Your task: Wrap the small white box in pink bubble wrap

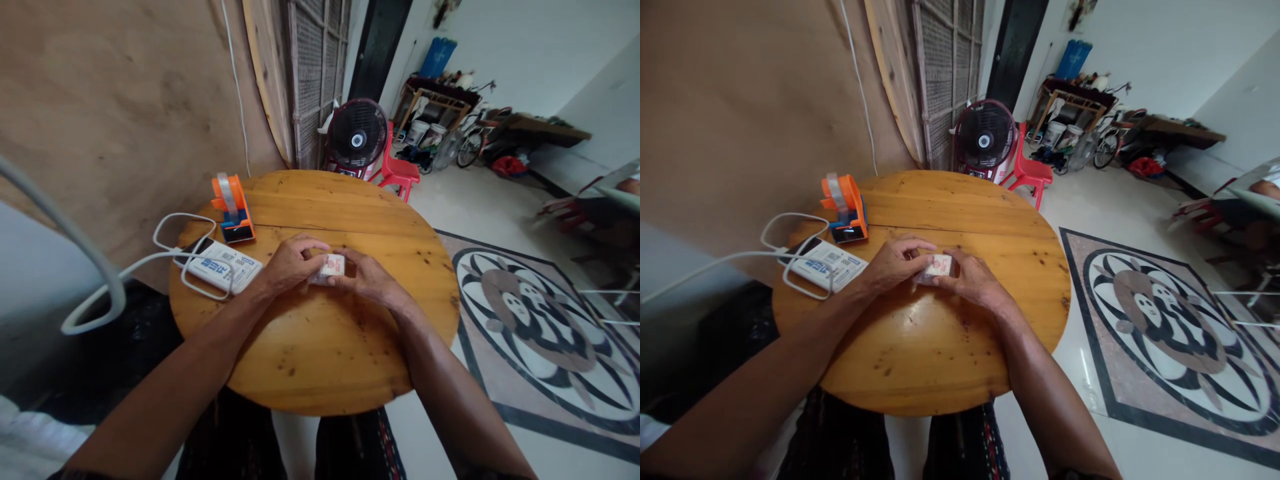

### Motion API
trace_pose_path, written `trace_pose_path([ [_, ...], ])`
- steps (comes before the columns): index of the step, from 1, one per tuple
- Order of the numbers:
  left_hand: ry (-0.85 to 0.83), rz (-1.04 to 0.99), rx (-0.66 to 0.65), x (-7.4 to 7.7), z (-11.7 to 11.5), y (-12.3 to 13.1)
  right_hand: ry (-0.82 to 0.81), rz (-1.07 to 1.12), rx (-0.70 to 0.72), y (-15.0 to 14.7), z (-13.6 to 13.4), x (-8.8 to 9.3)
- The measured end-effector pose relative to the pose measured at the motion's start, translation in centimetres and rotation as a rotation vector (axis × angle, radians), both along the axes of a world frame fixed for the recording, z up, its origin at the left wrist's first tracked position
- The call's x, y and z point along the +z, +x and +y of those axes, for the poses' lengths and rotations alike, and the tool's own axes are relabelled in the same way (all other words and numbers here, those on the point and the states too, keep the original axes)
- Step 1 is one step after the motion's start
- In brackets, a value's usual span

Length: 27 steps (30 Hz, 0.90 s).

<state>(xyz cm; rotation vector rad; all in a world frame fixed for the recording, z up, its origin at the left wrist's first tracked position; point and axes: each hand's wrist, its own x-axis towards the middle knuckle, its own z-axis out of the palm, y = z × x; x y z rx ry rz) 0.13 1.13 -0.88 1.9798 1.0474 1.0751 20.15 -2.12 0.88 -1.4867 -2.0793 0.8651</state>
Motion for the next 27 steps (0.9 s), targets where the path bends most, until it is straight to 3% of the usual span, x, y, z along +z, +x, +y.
trace_pose_path([
  [27,0.284,0.080,0.094,-0.3,-0.6,0.7,0.078,-0.119,0.038,-2.3,-1.8,1.8],
])
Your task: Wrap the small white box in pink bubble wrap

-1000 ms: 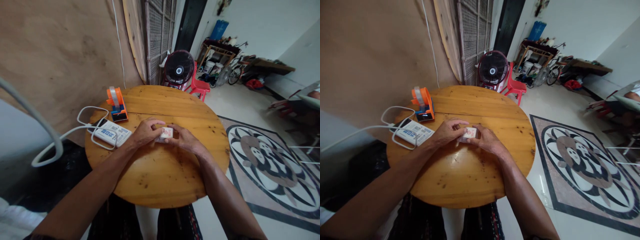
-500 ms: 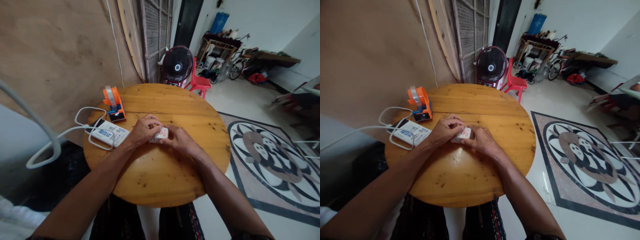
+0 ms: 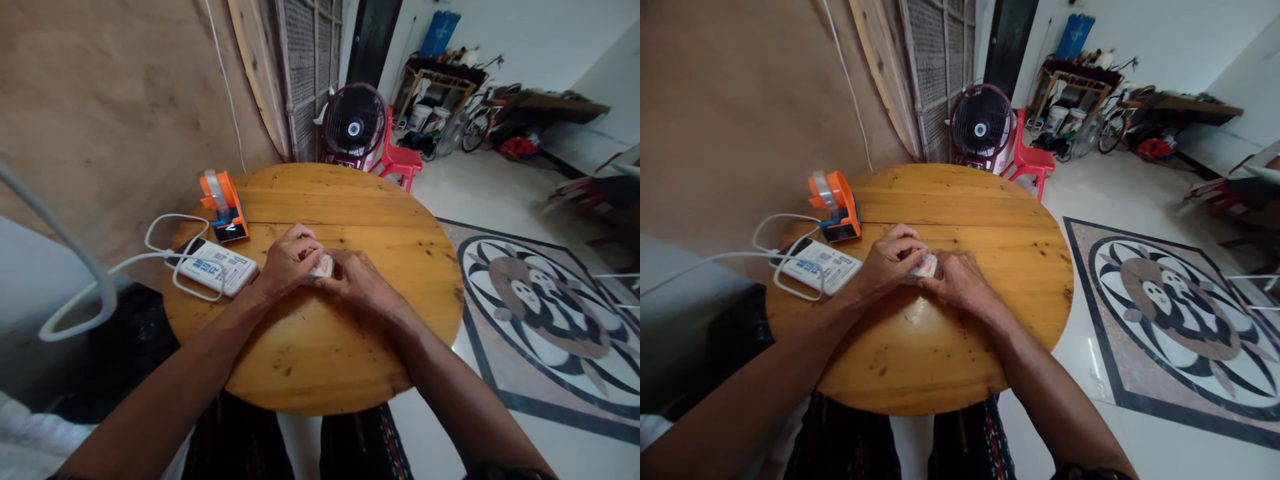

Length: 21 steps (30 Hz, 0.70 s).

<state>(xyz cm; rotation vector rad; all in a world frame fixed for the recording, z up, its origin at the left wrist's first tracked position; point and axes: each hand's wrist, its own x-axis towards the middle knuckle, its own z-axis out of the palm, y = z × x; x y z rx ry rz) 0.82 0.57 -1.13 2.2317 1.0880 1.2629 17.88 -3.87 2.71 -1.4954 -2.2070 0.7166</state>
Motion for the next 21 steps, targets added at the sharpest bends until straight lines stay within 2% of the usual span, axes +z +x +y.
trace_pose_path([
  [7,0.027,0.036,-0.065,0.1,0.1,-0.3,0.019,-0.037,-0.002,0.0,0.1,-0.1],
  [15,0.141,0.169,-0.124,0.2,0.5,-1.3,0.030,-0.066,0.015,0.2,0.3,-0.3],
  [21,0.135,0.207,-0.129,0.0,0.5,-1.5,0.000,-0.079,0.001,0.1,0.5,-0.2],
])
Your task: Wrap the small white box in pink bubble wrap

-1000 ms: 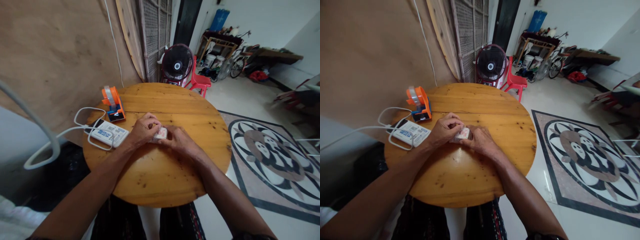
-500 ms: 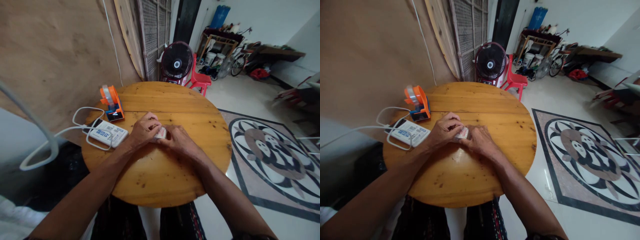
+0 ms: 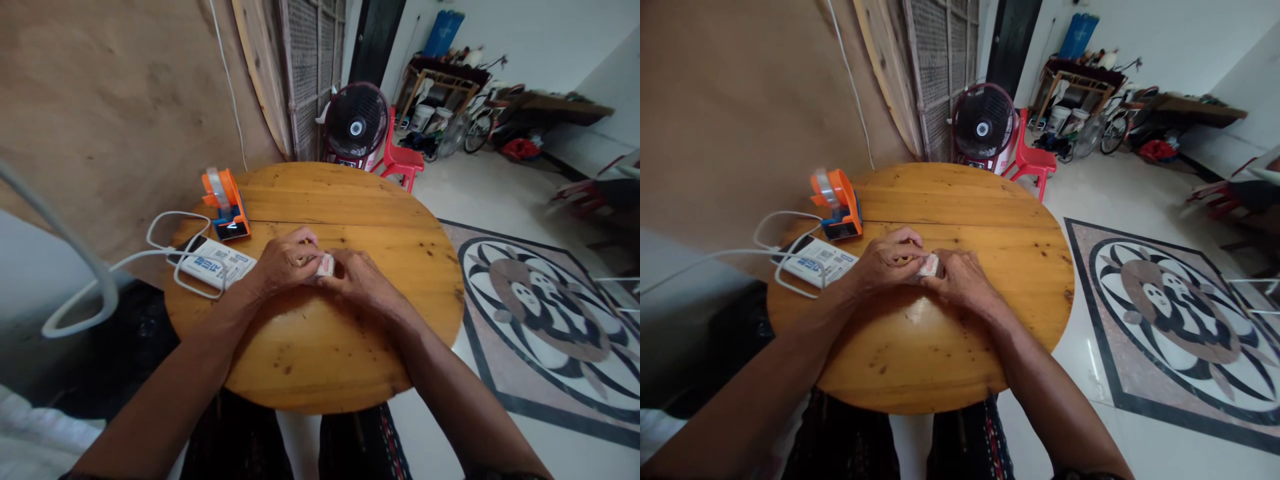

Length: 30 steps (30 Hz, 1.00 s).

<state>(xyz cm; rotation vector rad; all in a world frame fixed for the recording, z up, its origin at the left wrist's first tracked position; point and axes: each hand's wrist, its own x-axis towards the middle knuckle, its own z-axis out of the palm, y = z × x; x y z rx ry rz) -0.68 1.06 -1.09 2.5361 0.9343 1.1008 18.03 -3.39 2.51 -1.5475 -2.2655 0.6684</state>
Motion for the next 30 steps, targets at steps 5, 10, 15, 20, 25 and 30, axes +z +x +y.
trace_pose_path([
  [5,-0.089,-0.043,0.012,0.4,-0.2,0.1,-0.009,0.023,0.001,0.0,0.0,0.0],
  [10,-0.225,-0.130,-0.006,1.0,-0.2,-0.5,-0.025,0.078,-0.023,0.0,-0.1,0.0],
  [15,-0.302,-0.174,-0.015,1.4,-0.1,-1.0,-0.008,0.087,-0.025,0.0,-0.1,-0.2],
  [20,-0.375,-0.101,-0.053,1.3,-0.5,-0.4,-0.027,0.092,-0.015,0.1,-0.1,0.0],
  [25,-0.402,-0.102,-0.074,1.0,-0.4,-0.2,-0.036,0.084,-0.010,0.0,-0.1,0.1],
  [30,-0.359,-0.051,-0.074,0.9,-0.1,-0.4,-0.039,0.068,-0.010,0.0,-0.1,0.1],
])
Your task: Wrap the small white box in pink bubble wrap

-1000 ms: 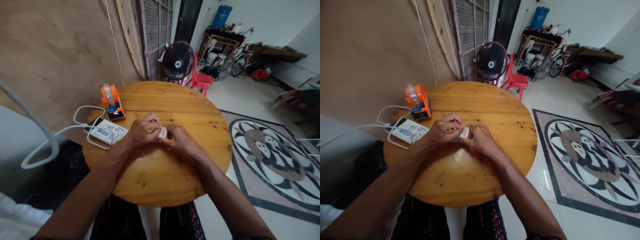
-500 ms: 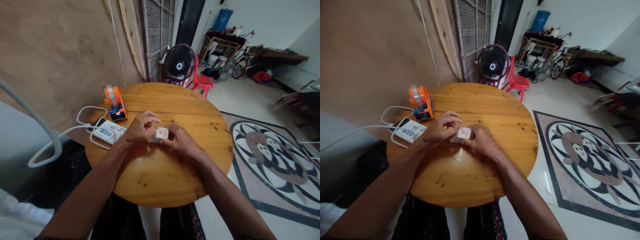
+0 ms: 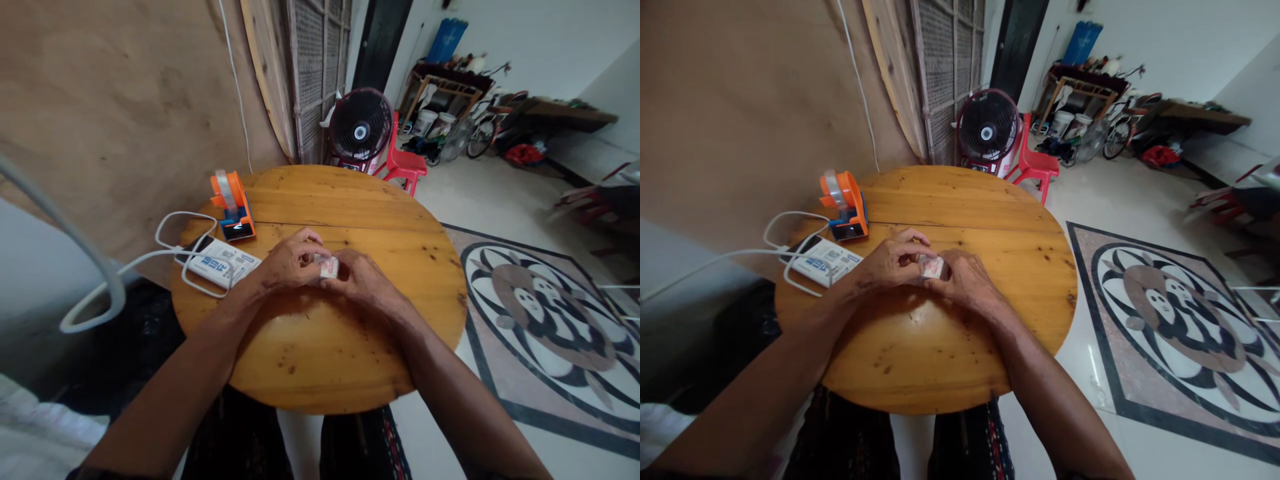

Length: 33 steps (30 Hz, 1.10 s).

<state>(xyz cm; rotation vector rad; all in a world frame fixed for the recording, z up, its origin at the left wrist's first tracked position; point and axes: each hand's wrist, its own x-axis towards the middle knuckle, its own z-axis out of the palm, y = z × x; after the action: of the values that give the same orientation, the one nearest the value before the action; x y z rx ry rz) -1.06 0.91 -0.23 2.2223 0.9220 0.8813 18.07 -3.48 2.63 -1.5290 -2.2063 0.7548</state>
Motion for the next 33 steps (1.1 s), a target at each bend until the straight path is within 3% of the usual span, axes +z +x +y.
trace_pose_path([
  [5,0.035,0.011,0.014,0.0,-0.1,0.0,0.011,-0.002,0.013,0.0,0.1,0.0],
  [10,-0.091,-0.038,0.011,0.3,0.0,-0.3,0.059,-0.018,-0.006,0.4,0.3,-0.4],
  [15,-0.237,0.148,0.009,0.4,-0.1,-0.6,0.111,-0.043,-0.010,1.5,0.8,-1.1],
  [24,-0.217,0.280,-0.022,1.3,-0.9,-0.2,0.101,-0.108,-0.006,2.3,1.0,-1.4],
  [33,-0.270,0.151,0.010,0.5,-0.6,0.0,0.082,-0.054,-0.022,2.2,1.1,-0.7],
])
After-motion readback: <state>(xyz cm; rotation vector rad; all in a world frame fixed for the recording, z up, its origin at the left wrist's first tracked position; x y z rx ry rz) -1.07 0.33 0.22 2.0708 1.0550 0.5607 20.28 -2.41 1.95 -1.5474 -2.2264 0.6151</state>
